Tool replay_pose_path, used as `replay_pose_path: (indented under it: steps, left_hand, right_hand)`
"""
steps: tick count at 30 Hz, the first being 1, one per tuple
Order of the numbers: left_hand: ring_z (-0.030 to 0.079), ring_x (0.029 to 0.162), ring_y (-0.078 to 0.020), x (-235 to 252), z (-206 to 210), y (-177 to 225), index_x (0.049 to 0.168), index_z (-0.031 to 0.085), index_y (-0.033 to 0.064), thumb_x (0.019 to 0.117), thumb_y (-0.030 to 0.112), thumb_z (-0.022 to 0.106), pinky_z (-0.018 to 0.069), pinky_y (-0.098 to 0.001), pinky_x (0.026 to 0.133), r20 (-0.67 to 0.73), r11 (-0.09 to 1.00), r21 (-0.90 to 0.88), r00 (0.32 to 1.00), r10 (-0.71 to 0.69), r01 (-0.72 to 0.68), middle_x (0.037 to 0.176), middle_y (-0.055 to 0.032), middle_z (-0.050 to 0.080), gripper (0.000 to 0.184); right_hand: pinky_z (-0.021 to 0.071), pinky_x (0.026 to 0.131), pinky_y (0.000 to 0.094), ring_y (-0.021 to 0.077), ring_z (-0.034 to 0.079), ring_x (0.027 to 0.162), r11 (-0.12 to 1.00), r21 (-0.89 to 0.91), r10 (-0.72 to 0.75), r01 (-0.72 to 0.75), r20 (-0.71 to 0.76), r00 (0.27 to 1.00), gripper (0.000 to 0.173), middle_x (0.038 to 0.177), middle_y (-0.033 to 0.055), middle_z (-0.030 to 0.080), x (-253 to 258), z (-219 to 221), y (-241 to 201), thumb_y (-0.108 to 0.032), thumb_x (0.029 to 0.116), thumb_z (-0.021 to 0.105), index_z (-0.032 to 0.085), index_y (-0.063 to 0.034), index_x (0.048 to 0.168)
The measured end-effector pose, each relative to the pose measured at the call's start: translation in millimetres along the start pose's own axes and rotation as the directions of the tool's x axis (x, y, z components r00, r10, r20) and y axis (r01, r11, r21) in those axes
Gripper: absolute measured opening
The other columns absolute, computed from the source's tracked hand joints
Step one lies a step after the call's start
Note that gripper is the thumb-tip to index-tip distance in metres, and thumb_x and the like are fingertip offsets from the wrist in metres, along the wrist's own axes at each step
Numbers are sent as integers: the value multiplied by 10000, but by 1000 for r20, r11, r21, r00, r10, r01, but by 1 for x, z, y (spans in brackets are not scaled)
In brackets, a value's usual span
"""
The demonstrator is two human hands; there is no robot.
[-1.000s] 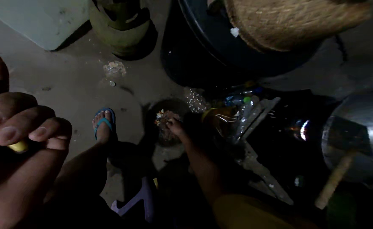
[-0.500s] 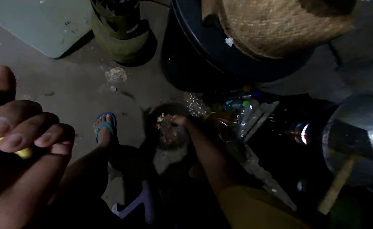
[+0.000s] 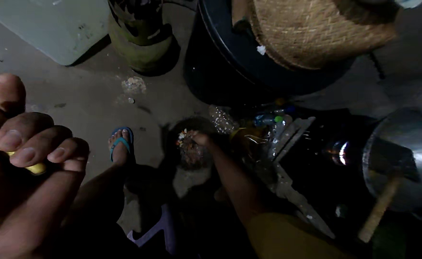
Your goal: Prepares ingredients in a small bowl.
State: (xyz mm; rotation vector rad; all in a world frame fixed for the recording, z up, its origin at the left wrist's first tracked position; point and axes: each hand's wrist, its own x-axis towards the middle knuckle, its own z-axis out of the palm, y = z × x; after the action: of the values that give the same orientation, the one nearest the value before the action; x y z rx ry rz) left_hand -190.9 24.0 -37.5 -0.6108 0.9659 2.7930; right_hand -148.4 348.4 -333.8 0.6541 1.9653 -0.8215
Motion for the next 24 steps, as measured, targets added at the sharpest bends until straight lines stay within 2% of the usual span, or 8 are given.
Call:
replay_pose_path:
  steps: [3,6,8,10,13,18,21,24]
  left_hand:
    - [527,468,-34,1,-5,3,997,621,75,1117,326,300,509,-169,457,44,998,-56,999,2,0,597,24,517,425]
    - [513,474,-41,2,-7,1,1027,582,70,1121,316,246,513,-179,474,91,998,-65,996,2,4,602,27,478,427]
    - [511,461,-23,2,-8,-3,989,575,73,1117,288,238,501,-155,463,82,1000,-29,997,2,1,582,32,484,420]
    - [514,461,-10,3,-10,-4,1009,616,72,1118,256,326,489,-135,467,78,1000,-14,997,-8,9,572,36,500,360]
    - [535,486,-15,9,-19,2,1070,628,51,1101,204,348,494,-133,491,119,997,-79,993,13,-4,596,24,531,320]
    - [517,456,-18,4,-10,-3,1052,616,62,1108,250,344,495,-146,459,60,997,-66,998,31,-27,578,27,506,336]
    - [519,472,-29,1,-6,-7,998,602,74,1119,321,288,507,-160,472,50,1000,-5,999,-2,3,596,31,494,418]
    - [552,501,-42,7,-12,-5,1029,626,55,1119,309,296,525,-172,497,149,998,-52,988,-32,40,615,15,542,427]
  right_hand:
    - [463,1086,566,379,596,1284,996,-74,29,-40,-141,990,445,1363,221,629,-10,46,2,-343,1101,453,557,-95,1456]
    - [515,1028,550,338,646,1241,956,-232,129,-182,-227,965,479,1364,145,656,-18,87,12,-394,1108,382,442,-205,1543]
    - [470,1076,573,387,581,1311,966,-185,145,-178,-182,973,493,1444,215,573,-6,72,21,-301,1105,433,400,-119,1563]
    - [444,1104,587,428,546,1331,993,68,111,-99,-196,974,438,1446,280,543,15,49,41,-220,1094,489,494,-18,1483]
    - [429,1133,510,367,547,1344,993,115,19,-4,-135,991,418,1444,261,551,5,22,46,-232,1099,499,542,41,1413]
    - [532,1024,526,300,669,1209,974,-211,34,-79,-208,977,471,1363,107,665,-36,103,44,-431,1101,402,484,-247,1526]
    - [493,1039,582,383,610,1275,954,-262,102,-149,-182,978,489,1431,186,595,-18,88,20,-348,1113,380,431,-153,1558]
    - [389,1151,581,400,513,1383,997,-62,44,-47,-44,998,446,1470,248,547,7,25,17,-262,1115,434,504,-26,1486]
